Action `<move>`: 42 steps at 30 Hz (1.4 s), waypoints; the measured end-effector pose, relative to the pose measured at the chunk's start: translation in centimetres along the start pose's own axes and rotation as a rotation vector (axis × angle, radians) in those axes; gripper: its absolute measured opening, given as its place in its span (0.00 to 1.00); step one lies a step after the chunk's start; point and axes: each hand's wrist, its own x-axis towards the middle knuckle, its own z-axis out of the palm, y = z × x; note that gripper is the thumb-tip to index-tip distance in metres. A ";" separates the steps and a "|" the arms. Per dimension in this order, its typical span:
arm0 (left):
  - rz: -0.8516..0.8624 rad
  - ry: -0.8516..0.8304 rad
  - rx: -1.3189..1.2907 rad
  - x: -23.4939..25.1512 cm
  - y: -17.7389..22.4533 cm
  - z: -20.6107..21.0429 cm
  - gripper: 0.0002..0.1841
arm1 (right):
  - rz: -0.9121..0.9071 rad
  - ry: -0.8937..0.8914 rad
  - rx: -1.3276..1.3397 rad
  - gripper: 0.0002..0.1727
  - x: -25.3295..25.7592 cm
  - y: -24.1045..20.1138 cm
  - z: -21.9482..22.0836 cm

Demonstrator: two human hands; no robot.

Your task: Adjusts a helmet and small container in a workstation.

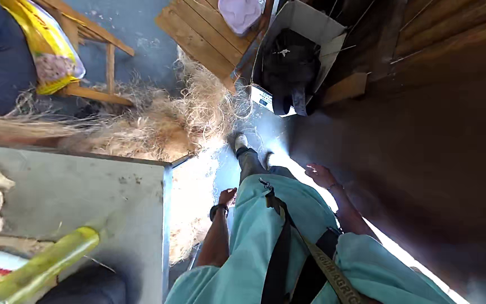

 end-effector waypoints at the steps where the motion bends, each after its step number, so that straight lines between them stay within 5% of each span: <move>1: 0.018 -0.013 -0.022 1.2 2.0 -1.5 0.25 | 0.010 0.030 0.011 0.28 0.0 -0.9 -0.4; 8: 0.262 -0.017 0.007 5.8 18.1 -10.8 0.25 | 0.002 0.209 0.213 0.27 2.0 -6.0 -3.0; 15: 0.414 0.037 -0.051 4.4 30.0 -10.2 0.23 | -0.182 0.258 0.158 0.25 7.5 -8.3 -9.3; 29: 1.000 0.146 0.255 9.6 44.1 1.4 0.23 | -0.223 0.347 0.311 0.26 20.5 -13.3 -19.3; 42: 1.062 0.296 0.387 12.6 48.5 4.2 0.24 | -0.099 0.335 0.356 0.35 27.6 -17.8 -21.8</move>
